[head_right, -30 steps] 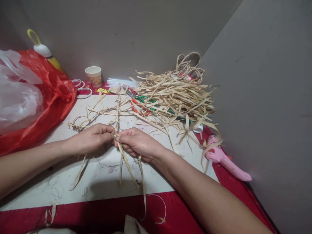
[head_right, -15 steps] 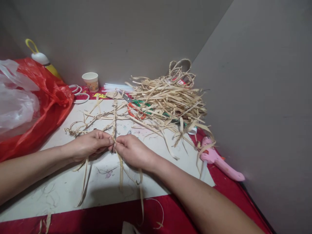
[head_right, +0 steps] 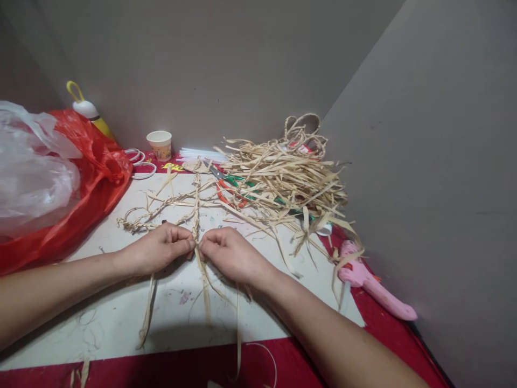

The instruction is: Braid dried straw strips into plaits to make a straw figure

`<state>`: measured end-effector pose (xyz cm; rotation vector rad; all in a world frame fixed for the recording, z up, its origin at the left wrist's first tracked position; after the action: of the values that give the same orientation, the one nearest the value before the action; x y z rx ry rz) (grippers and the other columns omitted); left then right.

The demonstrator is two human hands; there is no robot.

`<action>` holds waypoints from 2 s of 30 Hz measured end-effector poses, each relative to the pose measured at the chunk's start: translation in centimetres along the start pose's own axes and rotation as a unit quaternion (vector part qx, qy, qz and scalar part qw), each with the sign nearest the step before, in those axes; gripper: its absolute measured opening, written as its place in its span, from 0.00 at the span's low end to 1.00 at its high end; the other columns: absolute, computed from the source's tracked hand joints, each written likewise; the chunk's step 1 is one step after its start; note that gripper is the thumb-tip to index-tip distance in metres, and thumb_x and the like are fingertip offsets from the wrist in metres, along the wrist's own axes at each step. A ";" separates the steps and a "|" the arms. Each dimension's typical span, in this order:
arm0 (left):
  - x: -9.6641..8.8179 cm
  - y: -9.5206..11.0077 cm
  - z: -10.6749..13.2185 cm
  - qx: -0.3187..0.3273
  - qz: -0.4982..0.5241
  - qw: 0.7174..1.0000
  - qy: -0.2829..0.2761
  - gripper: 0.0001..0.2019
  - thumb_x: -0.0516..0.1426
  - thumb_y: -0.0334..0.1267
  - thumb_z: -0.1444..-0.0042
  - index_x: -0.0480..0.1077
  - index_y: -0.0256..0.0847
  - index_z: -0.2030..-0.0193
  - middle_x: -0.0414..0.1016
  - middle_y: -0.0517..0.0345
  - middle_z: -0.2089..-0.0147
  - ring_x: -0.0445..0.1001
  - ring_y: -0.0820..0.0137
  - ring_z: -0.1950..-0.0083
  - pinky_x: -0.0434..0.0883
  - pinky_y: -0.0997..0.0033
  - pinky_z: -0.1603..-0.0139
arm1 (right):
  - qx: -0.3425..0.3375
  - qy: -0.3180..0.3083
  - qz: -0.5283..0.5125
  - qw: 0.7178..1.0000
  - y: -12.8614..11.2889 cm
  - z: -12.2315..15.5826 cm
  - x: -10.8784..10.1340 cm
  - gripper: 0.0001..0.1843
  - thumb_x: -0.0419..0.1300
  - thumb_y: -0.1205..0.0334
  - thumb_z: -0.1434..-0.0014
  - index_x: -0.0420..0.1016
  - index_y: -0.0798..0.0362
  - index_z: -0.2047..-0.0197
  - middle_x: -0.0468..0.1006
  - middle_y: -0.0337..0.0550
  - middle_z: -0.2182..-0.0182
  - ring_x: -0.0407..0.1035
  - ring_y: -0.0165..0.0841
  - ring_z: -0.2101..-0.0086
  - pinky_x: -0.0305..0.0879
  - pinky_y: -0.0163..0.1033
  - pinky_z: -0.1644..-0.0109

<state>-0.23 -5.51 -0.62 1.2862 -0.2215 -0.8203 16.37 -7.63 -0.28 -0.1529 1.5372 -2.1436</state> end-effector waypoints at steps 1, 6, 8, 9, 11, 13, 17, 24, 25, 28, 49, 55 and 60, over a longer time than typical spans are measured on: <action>0.0 -0.1 0.0 0.007 -0.004 1.000 0.001 0.14 0.51 0.43 0.46 0.66 0.38 0.77 0.52 0.69 0.82 0.47 0.78 0.78 0.48 0.75 0.78 | 0.028 -0.012 -0.065 0.997 0.1 0.0 0.2 0.11 0.54 0.60 0.46 0.64 0.54 0.78 0.54 0.28 0.89 0.44 0.20 0.88 0.40 0.29 0.85; 0.2 -0.4 0.0 0.039 0.015 0.999 -0.013 0.12 0.50 0.39 0.46 0.65 0.37 0.78 0.62 0.65 0.80 0.56 0.77 0.76 0.56 0.76 0.72 | 0.098 -0.035 -0.203 0.974 0.6 0.2 1.8 0.12 0.54 0.57 0.46 0.69 0.57 0.73 0.68 0.35 0.88 0.59 0.23 0.90 0.48 0.26 0.88; 0.2 -0.5 0.0 0.031 0.035 0.999 -0.021 0.12 0.50 0.39 0.47 0.64 0.38 0.79 0.64 0.65 0.80 0.57 0.77 0.76 0.56 0.76 0.72 | 0.103 -0.021 -0.184 0.977 0.6 0.3 2.4 0.12 0.53 0.57 0.45 0.69 0.58 0.72 0.72 0.38 0.85 0.66 0.26 0.87 0.52 0.26 0.87; 0.3 -0.4 0.0 0.025 0.041 0.999 -0.022 0.12 0.50 0.39 0.47 0.64 0.38 0.78 0.64 0.65 0.80 0.57 0.77 0.77 0.56 0.76 0.73 | 0.103 -0.009 -0.167 0.981 0.6 0.4 2.6 0.12 0.53 0.57 0.44 0.69 0.57 0.71 0.73 0.39 0.84 0.68 0.26 0.86 0.53 0.26 0.87; 0.3 -0.2 0.1 0.014 0.046 0.999 -0.015 0.12 0.50 0.39 0.47 0.63 0.38 0.79 0.63 0.65 0.82 0.55 0.77 0.78 0.54 0.75 0.75 | 0.096 0.018 -0.118 0.988 0.6 0.6 2.9 0.11 0.52 0.59 0.43 0.68 0.57 0.71 0.74 0.40 0.82 0.68 0.26 0.85 0.56 0.27 0.85; 0.3 0.0 0.2 0.005 0.048 0.999 0.002 0.12 0.51 0.38 0.48 0.62 0.38 0.81 0.59 0.66 0.83 0.53 0.78 0.79 0.52 0.75 0.76 | 0.078 0.040 -0.062 0.994 0.7 0.8 3.0 0.10 0.51 0.60 0.42 0.68 0.56 0.71 0.74 0.39 0.82 0.66 0.25 0.85 0.55 0.27 0.84; 0.5 0.3 0.4 0.012 0.053 0.998 0.023 0.13 0.51 0.36 0.49 0.61 0.39 0.83 0.55 0.67 0.84 0.51 0.78 0.79 0.52 0.75 0.77 | 0.011 0.068 0.082 0.994 1.1 1.1 3.0 0.15 0.47 0.61 0.40 0.69 0.55 0.74 0.73 0.40 0.82 0.63 0.25 0.84 0.54 0.30 0.81; 0.8 0.3 0.5 0.004 0.034 0.999 0.025 0.15 0.51 0.39 0.48 0.58 0.38 0.84 0.51 0.68 0.83 0.49 0.79 0.78 0.50 0.75 0.77 | -0.069 0.089 0.359 0.926 0.4 1.5 2.8 0.17 0.46 0.62 0.38 0.69 0.55 0.74 0.76 0.47 0.76 0.66 0.31 0.75 0.55 0.36 0.68; 0.8 0.2 0.5 -0.003 0.036 0.999 0.025 0.14 0.52 0.40 0.48 0.60 0.38 0.83 0.53 0.67 0.83 0.50 0.79 0.79 0.50 0.76 0.77 | -0.069 0.084 0.390 0.914 0.4 1.5 2.9 0.17 0.45 0.62 0.37 0.70 0.55 0.72 0.76 0.48 0.74 0.66 0.32 0.74 0.54 0.36 0.68; 0.8 0.0 0.5 -0.020 0.051 0.998 0.018 0.13 0.53 0.41 0.48 0.65 0.37 0.79 0.60 0.65 0.81 0.55 0.78 0.78 0.53 0.77 0.77 | -0.086 0.054 0.470 0.877 0.4 1.9 3.6 0.17 0.44 0.62 0.36 0.72 0.56 0.66 0.77 0.49 0.74 0.66 0.33 0.76 0.51 0.37 0.70; 0.8 0.2 0.2 0.001 0.168 0.984 -0.062 0.11 0.54 0.38 0.45 0.66 0.37 0.76 0.70 0.62 0.79 0.65 0.79 0.77 0.61 0.78 0.72 | 0.025 -0.124 -0.104 0.987 0.5 -0.2 -0.4 0.17 0.66 0.54 0.52 0.67 0.57 0.67 0.72 0.39 0.74 0.64 0.26 0.77 0.59 0.32 0.74; 0.2 0.0 0.1 0.024 0.053 0.997 -0.049 0.12 0.51 0.40 0.43 0.69 0.36 0.72 0.66 0.64 0.77 0.60 0.78 0.75 0.59 0.78 0.70 | 0.025 -0.112 -0.077 0.990 0.5 -0.1 -0.1 0.04 0.53 0.67 0.46 0.64 0.55 0.72 0.57 0.29 0.83 0.46 0.20 0.84 0.42 0.28 0.83; -0.2 0.3 0.2 0.049 -0.006 0.997 -0.067 0.11 0.49 0.39 0.43 0.69 0.36 0.70 0.64 0.64 0.75 0.58 0.77 0.73 0.58 0.78 0.71 | 0.002 -0.118 -0.039 0.992 0.3 -0.3 -0.5 0.11 0.48 0.65 0.42 0.67 0.56 0.73 0.53 0.29 0.83 0.45 0.21 0.84 0.42 0.28 0.83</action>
<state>-0.41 -5.51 -0.20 1.3274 -0.3649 -0.9172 16.77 -7.24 -0.58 -0.4543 1.4104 -2.1024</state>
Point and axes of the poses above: each hand's wrist, its own z-axis away from the middle knuckle, its own x-axis out of the palm, y = z × x, the point moved 1 cm from there along -z, towards the middle knuckle
